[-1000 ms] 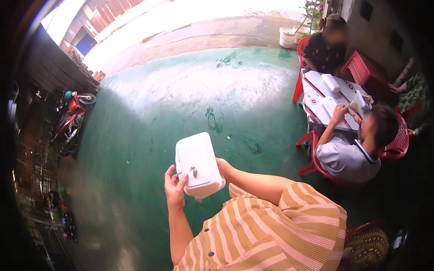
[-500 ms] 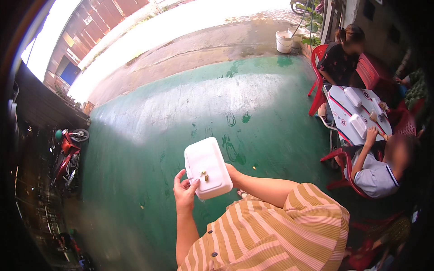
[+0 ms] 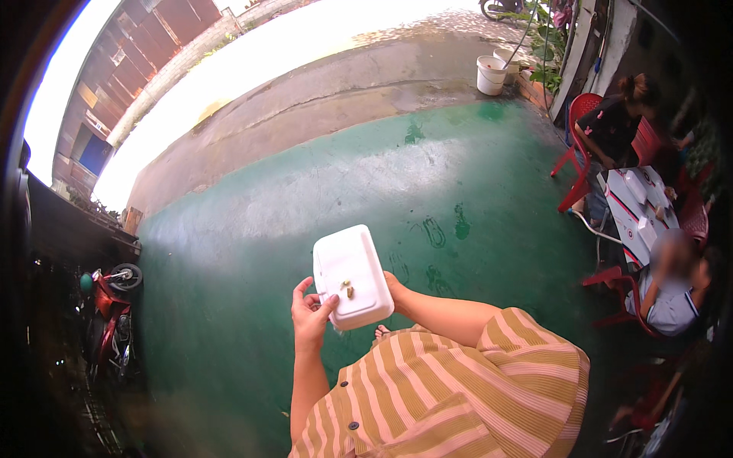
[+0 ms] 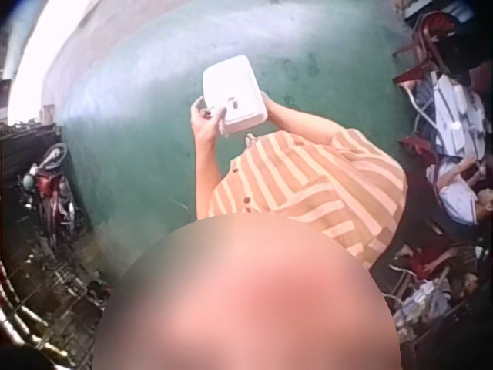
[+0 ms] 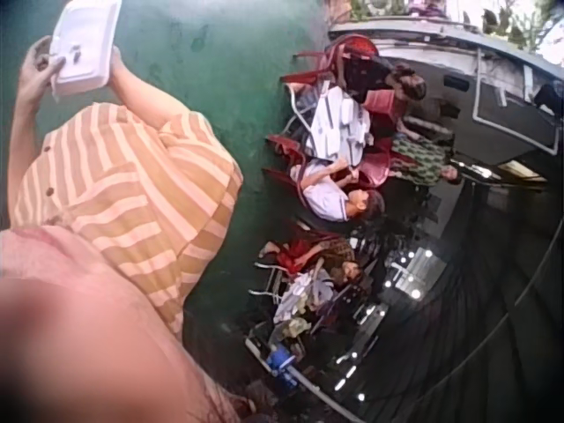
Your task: The person packs leftover food from a styrofoam container into a yellow plastic bag. They then place the container and other items into the bag, close it, and carry the bag while walking away from the table.
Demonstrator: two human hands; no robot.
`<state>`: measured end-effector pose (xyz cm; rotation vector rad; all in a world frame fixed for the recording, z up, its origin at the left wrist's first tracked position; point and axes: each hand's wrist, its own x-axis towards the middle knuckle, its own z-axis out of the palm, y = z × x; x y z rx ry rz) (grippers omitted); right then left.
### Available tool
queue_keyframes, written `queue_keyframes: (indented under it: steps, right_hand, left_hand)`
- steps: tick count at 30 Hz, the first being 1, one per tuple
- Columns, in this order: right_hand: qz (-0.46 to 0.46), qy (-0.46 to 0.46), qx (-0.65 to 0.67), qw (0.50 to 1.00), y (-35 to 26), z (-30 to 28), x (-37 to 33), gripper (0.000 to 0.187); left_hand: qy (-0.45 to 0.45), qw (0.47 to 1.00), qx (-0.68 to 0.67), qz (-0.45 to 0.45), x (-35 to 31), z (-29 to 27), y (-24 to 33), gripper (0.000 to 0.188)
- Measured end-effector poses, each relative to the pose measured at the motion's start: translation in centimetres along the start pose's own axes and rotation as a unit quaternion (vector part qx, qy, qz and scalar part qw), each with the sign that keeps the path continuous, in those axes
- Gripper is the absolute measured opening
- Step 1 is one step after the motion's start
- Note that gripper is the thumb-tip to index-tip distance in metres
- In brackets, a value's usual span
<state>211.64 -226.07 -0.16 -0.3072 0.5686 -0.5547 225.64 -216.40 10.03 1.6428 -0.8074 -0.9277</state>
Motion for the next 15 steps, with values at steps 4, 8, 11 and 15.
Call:
queue_keyframes:
  steps: [4,8,11,15]
  right_hand:
    - [-0.030,0.002,0.032,0.999,-1.8,3.6,9.9,0.037]
    - [-0.058,-0.006,0.025,0.998,-4.1,9.8,20.5,0.036]
    - [-0.045,-0.047,0.023,0.998,-6.1,10.4,31.1,0.038]
    - [0.109,-0.156,0.032,0.981,-7.5,17.3,44.4,0.045]
  left_hand:
    - [-0.041,0.998,-0.016,-0.040,11.0,-4.8,2.4,0.072]
    - [-0.042,0.997,-0.036,-0.052,22.5,-10.2,2.3,0.069]
    - [-0.057,0.994,-0.063,-0.063,31.9,-13.4,2.0,0.060]
    - [-0.021,0.988,-0.062,-0.138,41.6,-19.7,3.5,0.062]
